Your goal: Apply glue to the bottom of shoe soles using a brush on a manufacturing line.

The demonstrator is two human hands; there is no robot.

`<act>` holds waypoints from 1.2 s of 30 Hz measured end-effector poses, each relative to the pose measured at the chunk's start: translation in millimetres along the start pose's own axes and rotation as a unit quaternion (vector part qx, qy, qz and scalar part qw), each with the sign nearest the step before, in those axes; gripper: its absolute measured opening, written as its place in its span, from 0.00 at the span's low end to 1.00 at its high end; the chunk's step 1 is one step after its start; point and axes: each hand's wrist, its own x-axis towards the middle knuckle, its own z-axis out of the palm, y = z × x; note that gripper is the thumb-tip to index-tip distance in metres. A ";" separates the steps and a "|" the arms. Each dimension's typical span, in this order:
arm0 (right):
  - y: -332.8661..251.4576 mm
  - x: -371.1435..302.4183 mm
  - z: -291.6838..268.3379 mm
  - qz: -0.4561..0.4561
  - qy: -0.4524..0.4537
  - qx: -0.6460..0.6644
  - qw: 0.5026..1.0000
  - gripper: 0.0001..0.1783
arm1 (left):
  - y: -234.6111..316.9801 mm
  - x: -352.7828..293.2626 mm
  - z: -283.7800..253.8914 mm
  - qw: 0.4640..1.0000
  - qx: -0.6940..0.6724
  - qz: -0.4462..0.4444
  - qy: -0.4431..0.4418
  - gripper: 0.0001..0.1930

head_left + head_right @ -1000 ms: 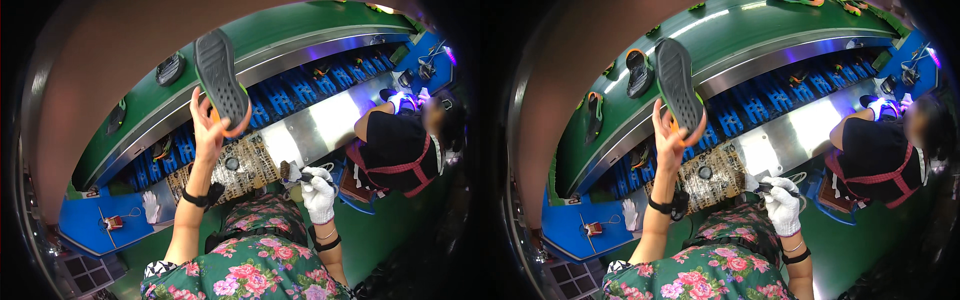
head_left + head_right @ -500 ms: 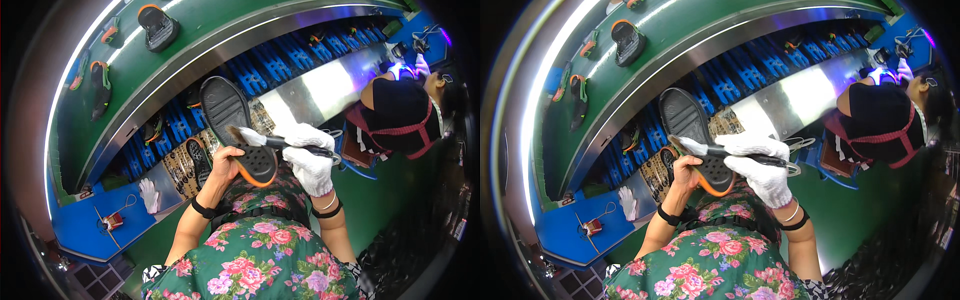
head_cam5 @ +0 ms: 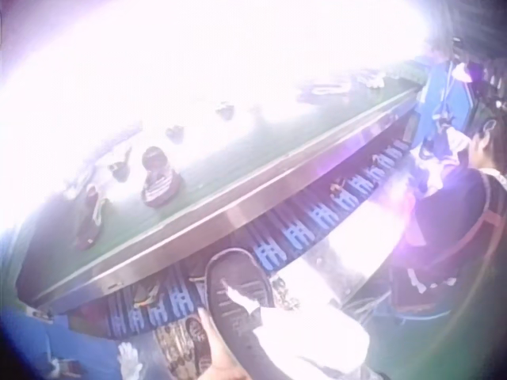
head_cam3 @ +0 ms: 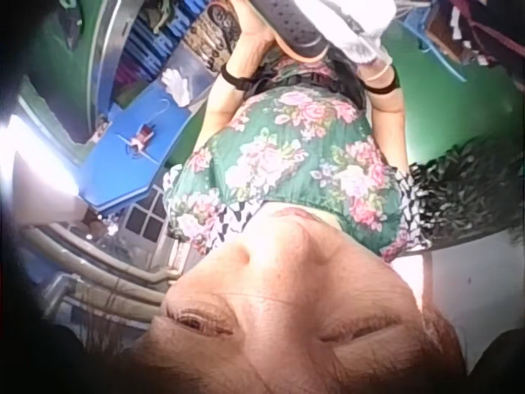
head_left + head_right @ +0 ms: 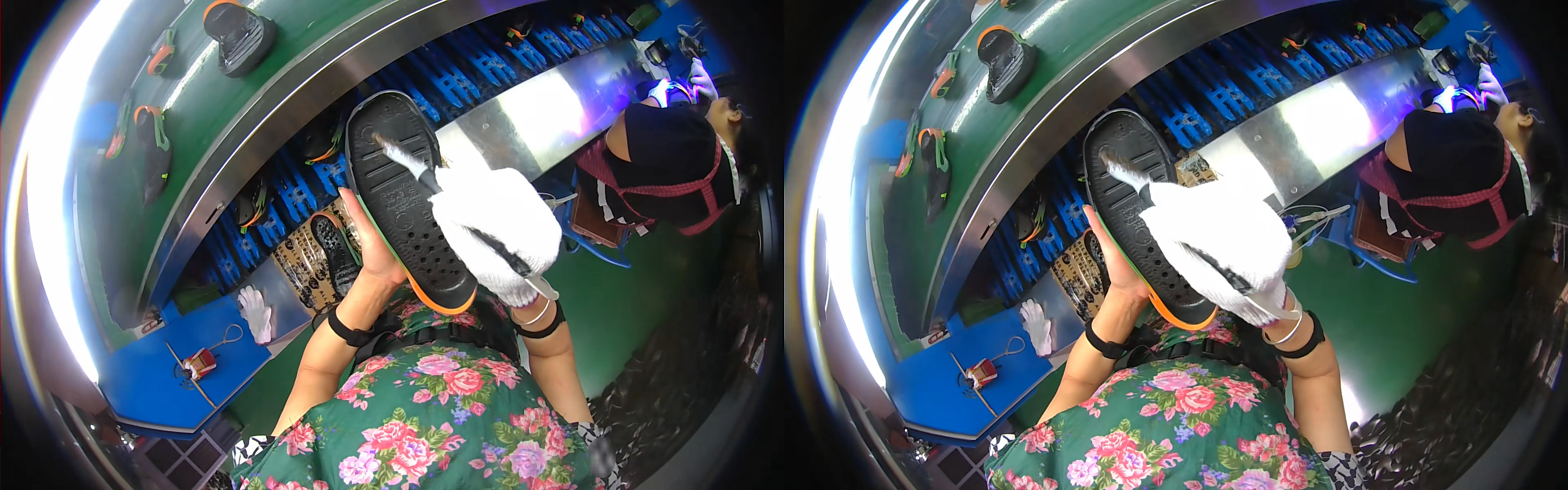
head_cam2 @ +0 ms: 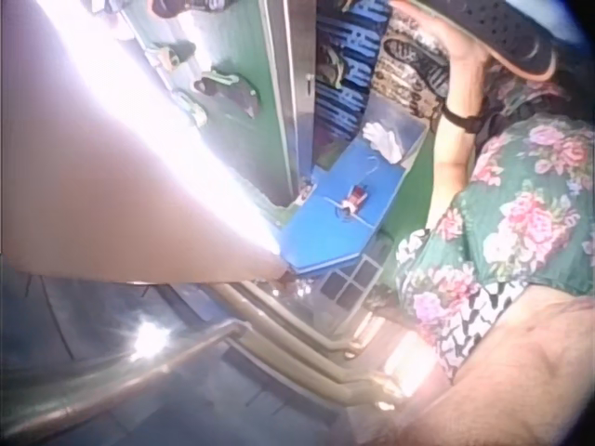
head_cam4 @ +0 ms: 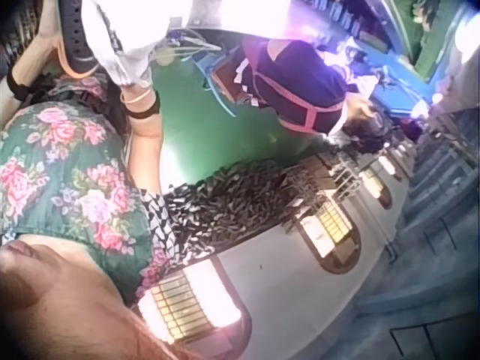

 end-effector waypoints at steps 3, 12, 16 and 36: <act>10.4 3.4 1.1 -0.016 0.013 -0.048 0.999 0.17 | -8.5 -1.0 3.6 0.994 0.094 0.004 0.050 0.45; 1.7 -9.3 -0.8 -0.002 -0.118 -0.043 0.992 0.22 | -28.1 0.8 -31.0 0.985 0.149 0.020 -0.082 0.52; 16.9 -16.6 -19.4 0.035 -0.096 -0.046 0.994 0.22 | -31.0 4.9 -5.4 0.986 0.126 0.007 0.106 0.50; 16.8 -11.1 -21.1 -0.018 -0.056 -0.005 0.998 0.16 | -24.7 1.3 -84.2 0.995 0.044 -0.080 -0.027 0.56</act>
